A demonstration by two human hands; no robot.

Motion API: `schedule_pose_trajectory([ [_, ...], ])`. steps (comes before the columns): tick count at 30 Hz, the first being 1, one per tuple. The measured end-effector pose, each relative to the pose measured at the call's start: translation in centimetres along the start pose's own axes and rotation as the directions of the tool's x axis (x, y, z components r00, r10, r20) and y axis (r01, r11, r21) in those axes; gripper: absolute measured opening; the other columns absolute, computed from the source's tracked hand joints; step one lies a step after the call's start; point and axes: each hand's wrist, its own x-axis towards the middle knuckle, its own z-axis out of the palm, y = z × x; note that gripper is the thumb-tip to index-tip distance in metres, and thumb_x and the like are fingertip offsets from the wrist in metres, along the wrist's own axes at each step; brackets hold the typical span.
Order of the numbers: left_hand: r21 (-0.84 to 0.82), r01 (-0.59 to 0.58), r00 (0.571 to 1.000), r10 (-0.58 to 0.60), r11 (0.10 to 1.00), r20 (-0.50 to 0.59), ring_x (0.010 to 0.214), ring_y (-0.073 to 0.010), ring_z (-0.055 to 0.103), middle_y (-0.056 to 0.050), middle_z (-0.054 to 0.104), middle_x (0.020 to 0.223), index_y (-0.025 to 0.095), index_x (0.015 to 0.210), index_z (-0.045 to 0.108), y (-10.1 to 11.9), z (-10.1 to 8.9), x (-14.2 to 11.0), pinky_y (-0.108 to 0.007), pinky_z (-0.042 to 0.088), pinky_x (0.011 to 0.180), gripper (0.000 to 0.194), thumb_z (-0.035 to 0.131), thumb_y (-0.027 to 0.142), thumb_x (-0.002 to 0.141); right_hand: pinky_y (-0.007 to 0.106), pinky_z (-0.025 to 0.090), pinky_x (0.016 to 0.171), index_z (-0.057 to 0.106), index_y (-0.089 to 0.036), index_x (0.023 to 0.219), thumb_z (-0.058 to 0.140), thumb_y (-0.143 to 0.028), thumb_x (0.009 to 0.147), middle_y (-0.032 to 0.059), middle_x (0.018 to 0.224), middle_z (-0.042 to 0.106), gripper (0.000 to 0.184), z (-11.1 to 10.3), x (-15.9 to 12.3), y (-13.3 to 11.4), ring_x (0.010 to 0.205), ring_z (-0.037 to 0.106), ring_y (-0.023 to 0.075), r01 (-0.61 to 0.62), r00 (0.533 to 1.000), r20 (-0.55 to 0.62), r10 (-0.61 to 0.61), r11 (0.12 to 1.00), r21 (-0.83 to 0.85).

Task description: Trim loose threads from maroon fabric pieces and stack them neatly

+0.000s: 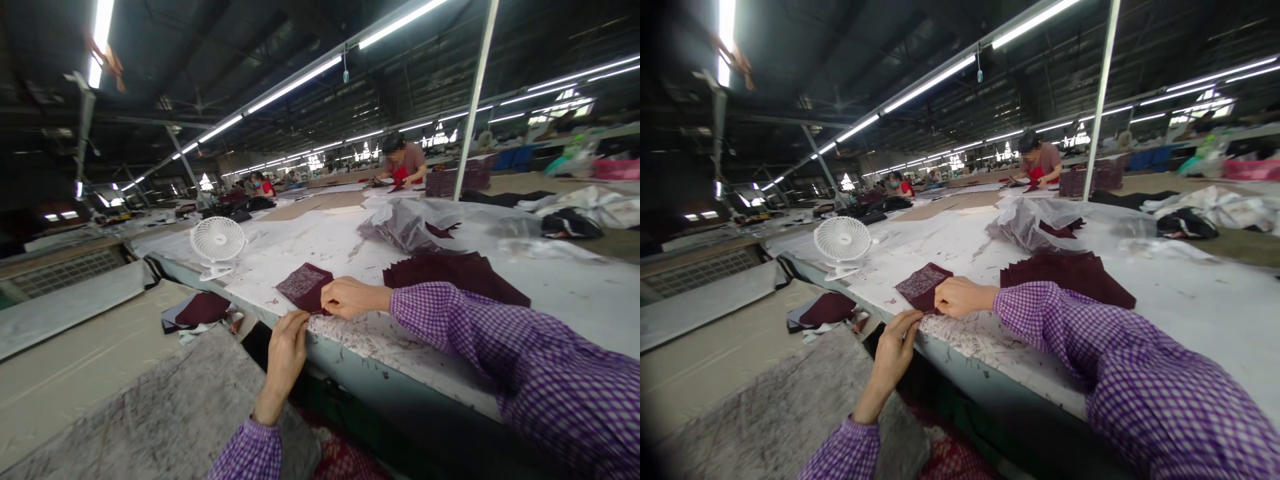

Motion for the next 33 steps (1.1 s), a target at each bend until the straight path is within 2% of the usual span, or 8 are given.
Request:
schedule_pose_trajectory([
  [7,0.020,0.017,1.000,-0.017,1.000,0.005,0.097,-0.0214,0.061,-0.007,0.068,0.099,0.018,0.099,0.067,0.2,0.0,0.9,-0.038,0.047,0.091,0.022,0.048,0.021,0.090,0.023,0.041,0.072,0.069,-0.013,0.080,0.052,-0.011,0.081,0.0040,0.086,0.068,0.018,0.5,-0.2,0.7,0.076,0.059,0.0120,-0.045,0.999,-0.007,0.047,0.987,0.157],
  [11,0.087,0.022,1.000,-0.023,0.996,0.014,0.093,-0.0223,0.060,-0.007,0.066,0.095,0.019,0.094,0.069,0.0,0.3,1.7,-0.038,0.048,0.086,0.019,0.051,0.020,0.086,0.025,0.041,0.069,0.068,-0.014,0.088,0.058,-0.025,0.082,0.0051,0.090,0.066,0.016,0.2,-0.6,-0.6,0.076,0.059,0.0141,-0.058,0.998,0.016,0.057,0.997,0.042],
  [14,0.078,0.032,0.999,-0.031,0.996,-0.011,0.089,-0.0216,0.060,-0.007,0.066,0.092,0.019,0.090,0.069,-0.1,0.6,2.0,-0.038,0.048,0.083,0.018,0.051,0.020,0.086,0.027,0.040,0.070,0.067,-0.014,0.090,0.048,-0.021,0.088,0.0073,0.092,0.065,0.020,0.4,-0.7,-1.5,0.081,0.059,0.0162,-0.060,0.998,-0.003,0.060,0.994,-0.097],
  [18,0.036,0.086,0.995,-0.084,0.996,-0.060,0.089,-0.0233,0.061,-0.006,0.067,0.090,0.019,0.092,0.065,0.0,0.9,1.6,-0.040,0.048,0.083,0.014,0.054,0.021,0.084,0.028,0.041,0.067,0.065,-0.016,0.101,0.051,-0.030,0.088,0.0077,0.097,0.066,0.024,0.6,0.0,-2.0,0.082,0.061,0.0188,-0.143,0.990,-0.032,0.140,0.984,-0.107],
  [21,-0.031,0.117,0.986,-0.120,0.993,-0.118,0.091,-0.0231,0.062,-0.007,0.068,0.093,0.018,0.095,0.062,-0.3,0.7,1.0,-0.039,0.049,0.085,0.015,0.051,0.022,0.085,0.030,0.042,0.064,0.067,-0.016,0.094,0.053,-0.039,0.084,0.0100,0.092,0.069,0.029,0.6,1.5,-2.0,0.082,0.063,0.0222,-0.238,0.970,0.026,0.243,0.964,-0.121],
  [25,-0.056,0.119,0.971,-0.128,0.991,-0.201,0.101,-0.0216,0.062,-0.009,0.066,0.105,0.018,0.104,0.060,-1.3,0.0,1.0,-0.038,0.048,0.091,0.022,0.045,0.019,0.088,0.032,0.044,0.063,0.070,-0.014,0.085,0.056,-0.029,0.078,0.0133,0.087,0.070,0.022,0.3,3.6,-1.9,0.082,0.065,0.0260,-0.289,0.940,0.127,0.316,0.938,-0.193],
  [30,0.014,0.094,0.995,-0.093,0.996,-0.046,0.104,-0.0229,0.063,-0.009,0.069,0.107,0.018,0.105,0.063,-2.7,-0.4,1.9,-0.040,0.047,0.094,0.025,0.045,0.020,0.088,0.030,0.044,0.063,0.070,-0.012,0.077,0.057,-0.020,0.071,0.0143,0.079,0.070,0.016,0.0,4.8,-1.7,0.082,0.065,0.0260,-0.262,0.950,0.121,0.289,0.944,-0.199],
  [33,0.023,0.103,0.994,-0.102,0.994,-0.045,0.103,-0.0229,0.063,-0.009,0.069,0.107,0.018,0.105,0.063,-2.9,-0.3,2.1,-0.041,0.048,0.094,0.025,0.044,0.021,0.089,0.029,0.043,0.060,0.067,-0.012,0.066,0.057,-0.023,0.069,0.0108,0.067,0.067,0.014,-0.1,4.8,-1.1,0.073,0.063,0.0228,-0.246,0.954,0.146,0.263,0.961,-0.123],
])
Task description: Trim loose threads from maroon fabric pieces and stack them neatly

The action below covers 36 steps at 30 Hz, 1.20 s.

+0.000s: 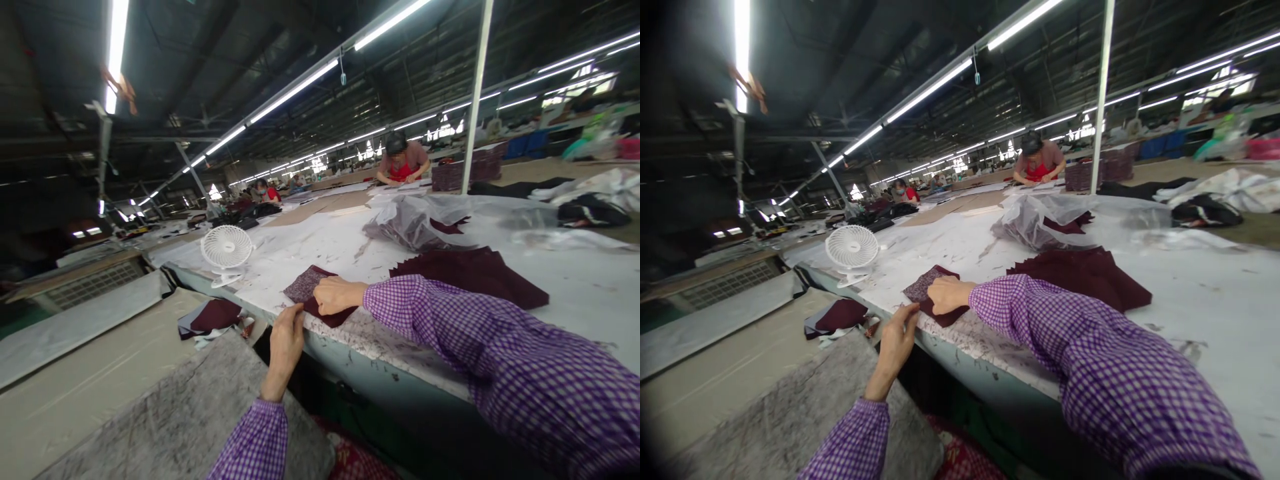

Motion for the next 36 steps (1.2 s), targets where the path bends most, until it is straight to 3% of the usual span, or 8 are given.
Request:
schedule_pose_trajectory([
  [3,-0.002,0.003,1.000,-0.003,1.000,-0.003,0.101,-0.0224,0.064,-0.009,0.069,0.106,0.018,0.106,0.062,0.1,0.1,0.0,-0.040,0.049,0.093,0.025,0.044,0.022,0.089,0.024,0.042,0.056,0.060,-0.013,0.057,0.054,-0.020,0.068,0.0043,0.054,0.060,0.015,0.4,0.0,1.3,0.058,0.058,0.0152,-0.032,0.998,0.066,0.014,0.960,0.277],
  [7,0.020,-0.019,1.000,0.019,1.000,0.021,0.100,-0.0226,0.064,-0.010,0.069,0.105,0.017,0.106,0.063,0.0,0.0,0.2,-0.040,0.049,0.092,0.026,0.044,0.019,0.088,0.021,0.044,0.054,0.054,-0.014,0.061,0.049,-0.012,0.069,-0.0024,0.052,0.055,0.009,1.6,-0.3,3.5,0.051,0.053,0.0095,-0.141,0.990,0.115,0.083,0.647,0.749],
  [13,0.006,0.056,0.996,-0.056,0.998,-0.075,0.093,-0.0231,0.065,-0.010,0.069,0.099,0.016,0.100,0.066,0.0,-1.0,0.6,-0.039,0.051,0.086,0.024,0.046,0.022,0.088,0.020,0.046,0.060,0.052,-0.014,0.068,0.046,-0.009,0.075,-0.0037,0.057,0.054,0.011,2.3,-0.8,4.6,0.056,0.053,0.0087,-0.128,0.991,0.097,0.090,0.473,0.872],
  [16,0.031,-0.058,0.989,0.062,0.998,-0.137,0.094,-0.0225,0.063,-0.010,0.068,0.096,0.017,0.094,0.068,0.5,-0.9,1.0,-0.039,0.050,0.087,0.023,0.045,0.021,0.089,0.021,0.046,0.059,0.051,-0.014,0.069,0.045,-0.007,0.076,-0.0026,0.058,0.056,0.012,2.2,-0.9,4.3,0.057,0.054,0.0099,-0.130,0.991,0.103,0.085,0.453,0.882],
  [21,0.068,-0.226,0.971,0.220,0.972,0.089,0.094,-0.0207,0.061,-0.010,0.069,0.098,0.015,0.097,0.069,1.6,0.4,2.3,-0.036,0.048,0.087,0.030,0.039,0.014,0.090,0.020,0.045,0.057,0.049,-0.015,0.069,0.043,-0.007,0.076,-0.0035,0.056,0.053,0.012,2.4,-0.7,4.4,0.055,0.053,0.0095,-0.122,0.992,0.093,0.085,0.459,0.880],
  [28,0.373,-0.137,0.976,0.061,0.918,0.209,0.094,-0.0233,0.056,-0.008,0.068,0.098,0.018,0.125,0.059,2.7,0.8,2.3,-0.037,0.041,0.081,0.042,0.036,0.011,0.091,0.021,0.039,0.055,0.053,-0.014,0.078,0.057,-0.026,0.082,-0.0022,0.065,0.052,0.013,2.8,-0.2,5.1,0.060,0.048,0.0095,-0.051,0.995,-0.003,0.095,0.567,0.822],
  [33,0.344,-0.126,0.951,0.014,0.931,0.309,0.094,-0.0211,0.055,-0.006,0.068,0.098,0.024,0.133,0.051,3.2,-0.3,3.2,-0.034,0.040,0.084,0.054,0.034,0.003,0.086,0.024,0.042,0.064,0.054,-0.014,0.096,0.069,-0.050,0.073,0.0035,0.086,0.061,0.046,2.3,-0.4,3.9,0.074,0.054,0.0137,0.045,0.990,-0.133,0.046,0.792,0.609],
  [36,0.329,-0.179,0.927,0.047,0.927,0.372,0.092,-0.0212,0.056,-0.006,0.068,0.095,0.025,0.137,0.046,3.2,-0.9,3.6,-0.035,0.040,0.083,0.058,0.033,0.002,0.085,0.025,0.043,0.064,0.057,-0.014,0.085,0.064,-0.036,0.079,0.0048,0.081,0.063,0.024,2.0,-0.4,2.8,0.072,0.056,0.0146,-0.036,0.982,-0.145,0.119,0.879,0.476],
])
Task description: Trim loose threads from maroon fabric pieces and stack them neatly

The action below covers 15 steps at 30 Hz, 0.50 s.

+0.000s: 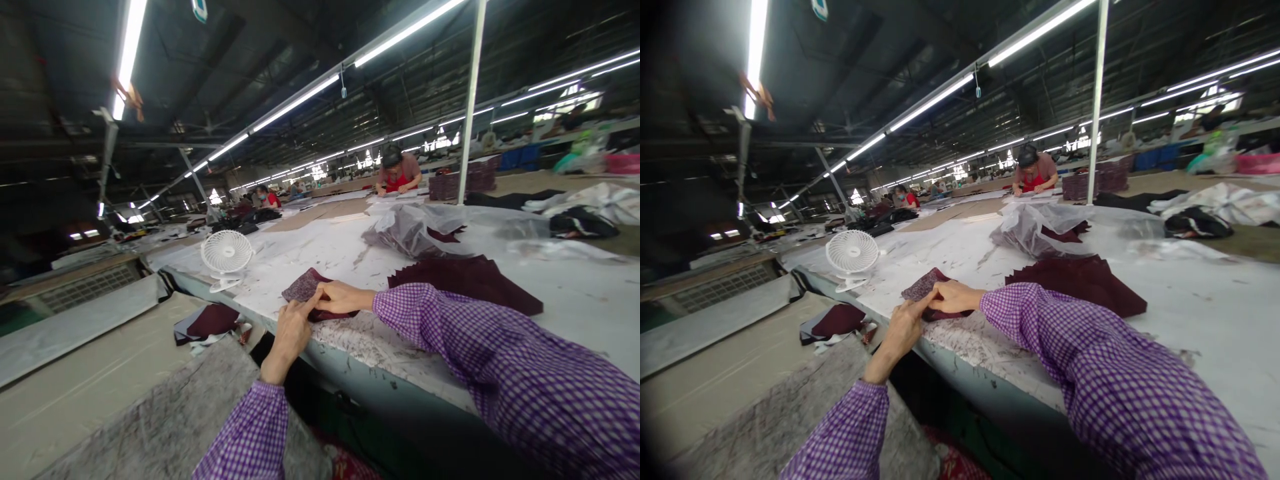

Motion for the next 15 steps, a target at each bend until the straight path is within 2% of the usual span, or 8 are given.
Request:
schedule_pose_trajectory([
  [2,-0.038,0.002,1.000,-0.002,0.999,-0.017,0.092,-0.0222,0.057,-0.007,0.068,0.092,0.022,0.139,0.043,-0.3,0.2,-0.2,-0.038,0.041,0.084,0.057,0.032,0.004,0.086,0.024,0.044,0.061,0.057,-0.014,0.077,0.054,-0.023,0.083,0.0046,0.074,0.064,0.011,0.1,-0.1,-0.4,0.066,0.059,0.0134,-0.091,0.996,0.017,0.091,0.996,0.017],
  [4,-0.142,0.034,0.995,-0.047,0.989,-0.086,0.096,-0.0231,0.059,-0.009,0.068,0.095,0.017,0.138,0.040,-0.6,0.9,-0.6,-0.041,0.042,0.088,0.052,0.032,0.007,0.088,0.022,0.044,0.057,0.057,-0.013,0.076,0.049,-0.016,0.083,0.0041,0.069,0.064,0.012,0.1,-0.2,-0.4,0.060,0.059,0.0119,-0.179,0.982,0.083,0.170,0.977,0.114],
  [7,-0.326,0.021,0.975,-0.091,0.945,-0.201,0.107,-0.0236,0.058,-0.014,0.066,0.110,0.012,0.132,0.039,-1.0,2.0,-1.1,-0.044,0.042,0.095,0.044,0.033,0.010,0.089,0.021,0.044,0.054,0.059,-0.013,0.083,0.050,-0.023,0.086,0.0042,0.071,0.065,0.014,0.0,-0.3,-0.5,0.059,0.060,0.0111,-0.195,0.977,0.124,0.175,0.964,0.180],
  [11,-0.369,-0.064,0.955,-0.050,0.927,-0.292,0.116,-0.0246,0.054,-0.014,0.066,0.113,0.013,0.129,0.038,-0.9,2.2,-1.2,-0.048,0.038,0.100,0.041,0.036,0.011,0.087,0.024,0.041,0.058,0.062,-0.015,0.090,0.062,-0.052,0.077,0.0057,0.081,0.068,0.039,0.0,-0.5,-1.1,0.069,0.061,0.0156,-0.040,0.998,0.054,0.042,0.999,-0.037],
  [13,-0.409,-0.095,0.959,-0.027,0.908,-0.282,0.115,-0.0227,0.055,-0.013,0.067,0.112,0.015,0.129,0.036,-0.4,1.9,-1.0,-0.046,0.039,0.100,0.042,0.035,0.011,0.087,0.025,0.040,0.061,0.064,-0.015,0.089,0.063,-0.051,0.075,0.0073,0.087,0.069,0.038,0.2,-0.4,-1.3,0.076,0.061,0.0186,-0.039,0.999,0.015,0.042,0.990,-0.133],
  [15,-0.470,-0.099,0.964,-0.032,0.877,-0.263,0.110,-0.0196,0.059,-0.011,0.067,0.112,0.017,0.129,0.035,0.0,1.7,-1.0,-0.041,0.042,0.097,0.040,0.033,0.011,0.089,0.026,0.039,0.063,0.066,-0.016,0.085,0.061,-0.039,0.077,0.0077,0.088,0.069,0.024,0.4,-0.4,-1.5,0.080,0.061,0.0199,-0.109,0.994,-0.030,0.106,0.985,-0.132],
])
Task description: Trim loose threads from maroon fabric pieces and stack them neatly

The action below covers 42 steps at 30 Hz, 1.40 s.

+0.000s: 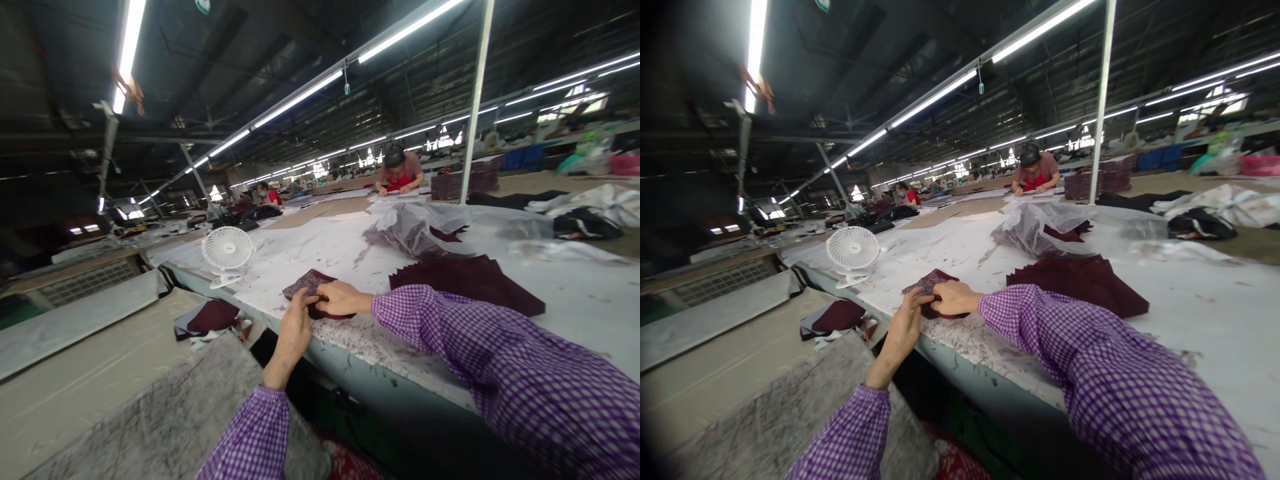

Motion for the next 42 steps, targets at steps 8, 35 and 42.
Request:
schedule_pose_trajectory([
  [8,0.273,0.079,0.995,-0.092,0.959,0.035,0.096,-0.0229,0.064,-0.011,0.070,0.102,0.017,0.108,0.054,-0.2,0.9,0.4,-0.039,0.047,0.087,0.024,0.037,0.018,0.092,0.025,0.041,0.063,0.064,-0.018,0.065,0.062,-0.020,0.068,0.0034,0.074,0.067,0.004,0.1,1.5,1.6,0.073,0.059,0.0170,-0.210,0.953,-0.144,0.266,0.925,0.318],
  [35,-0.791,0.575,0.781,-0.427,0.207,0.456,0.069,-0.0171,0.069,-0.004,0.072,0.090,0.017,0.111,0.058,8.3,-0.7,-1.7,-0.026,0.058,0.057,0.049,0.071,0.012,0.064,0.026,0.047,0.077,0.064,-0.012,0.111,0.058,-0.035,0.085,0.0104,0.107,0.068,0.035,-9.9,-9.1,-0.6,0.093,0.063,0.0175,0.159,0.985,0.036,-0.168,0.969,0.190],
  [42,-0.749,0.647,0.747,-0.320,0.145,0.583,0.080,-0.0173,0.070,-0.004,0.072,0.102,0.024,0.125,0.056,8.4,-1.6,-3.3,-0.023,0.056,0.066,0.064,0.073,0.012,0.065,0.025,0.051,0.070,0.036,-0.017,0.143,0.065,-0.036,0.080,0.0133,0.121,0.059,0.072,-8.0,-9.9,1.6,0.095,0.061,0.0185,-0.158,0.937,0.345,-0.051,0.820,0.550],
])
